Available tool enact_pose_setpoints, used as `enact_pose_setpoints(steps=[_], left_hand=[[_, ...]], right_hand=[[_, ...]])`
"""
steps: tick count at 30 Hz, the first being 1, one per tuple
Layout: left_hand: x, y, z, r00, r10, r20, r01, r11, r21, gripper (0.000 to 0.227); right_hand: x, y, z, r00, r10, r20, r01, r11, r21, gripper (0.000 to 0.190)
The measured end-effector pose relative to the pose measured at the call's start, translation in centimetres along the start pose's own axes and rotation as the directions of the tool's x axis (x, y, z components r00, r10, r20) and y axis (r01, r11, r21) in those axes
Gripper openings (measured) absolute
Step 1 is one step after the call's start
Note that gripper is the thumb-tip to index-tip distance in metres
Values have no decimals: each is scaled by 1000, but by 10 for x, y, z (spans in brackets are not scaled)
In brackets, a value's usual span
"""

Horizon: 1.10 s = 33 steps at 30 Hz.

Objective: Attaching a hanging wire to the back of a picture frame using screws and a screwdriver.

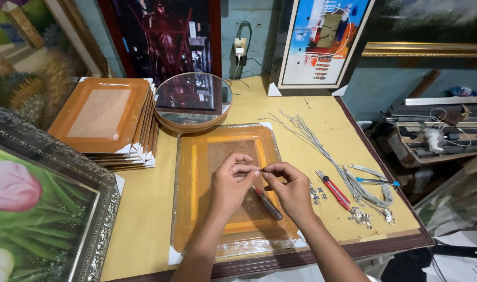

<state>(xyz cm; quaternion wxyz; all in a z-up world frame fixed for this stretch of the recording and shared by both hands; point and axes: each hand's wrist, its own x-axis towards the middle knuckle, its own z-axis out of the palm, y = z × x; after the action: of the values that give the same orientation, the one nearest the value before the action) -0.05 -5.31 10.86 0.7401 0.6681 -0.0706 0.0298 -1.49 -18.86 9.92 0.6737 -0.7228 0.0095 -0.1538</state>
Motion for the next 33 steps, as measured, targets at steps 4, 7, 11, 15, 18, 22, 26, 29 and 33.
enact_pose_setpoints(steps=[4, 7, 11, 15, 18, 22, 26, 29, 33], left_hand=[[2, -6, 0, 1000, -27, 9, 28, 999, -38, 28], [2, -7, 3, 999, -48, 7, 49, 996, -75, 29], [-2, 1, 4, 999, -45, -12, 44, 999, -32, 31], [-1, 2, 2, 991, 135, 4, -135, 986, 101, 23], [3, -1, 2, 974, 222, 41, -226, 965, 133, 21], [3, -3, 1, 970, 236, 49, -240, 965, 103, 21], [5, -7, 2, 980, 192, 58, -196, 978, 67, 21], [6, -13, 4, 987, 148, 62, -149, 988, 26, 19], [12, -29, 3, 996, 45, 82, -39, 997, -73, 21]], right_hand=[[1, -5, 1, 999, 34, 4, -34, 999, 20, 12], [2, -6, 0, 999, 43, 18, -43, 999, 16, 12], [2, -4, 0, 999, 35, 11, -35, 999, 18, 12], [0, -8, -1, 1000, 11, 15, -11, 1000, -27, 12], [4, -1, -5, 1000, -16, 23, 16, 1000, -18, 17], [1, -10, -4, 999, -29, 28, 30, 999, -14, 18], [3, -6, -4, 995, -71, 77, 72, 997, -20, 14], [4, 1, -6, 989, -91, 117, 96, 995, -32, 15], [3, 3, -6, 987, -62, 151, 72, 996, -57, 15]])
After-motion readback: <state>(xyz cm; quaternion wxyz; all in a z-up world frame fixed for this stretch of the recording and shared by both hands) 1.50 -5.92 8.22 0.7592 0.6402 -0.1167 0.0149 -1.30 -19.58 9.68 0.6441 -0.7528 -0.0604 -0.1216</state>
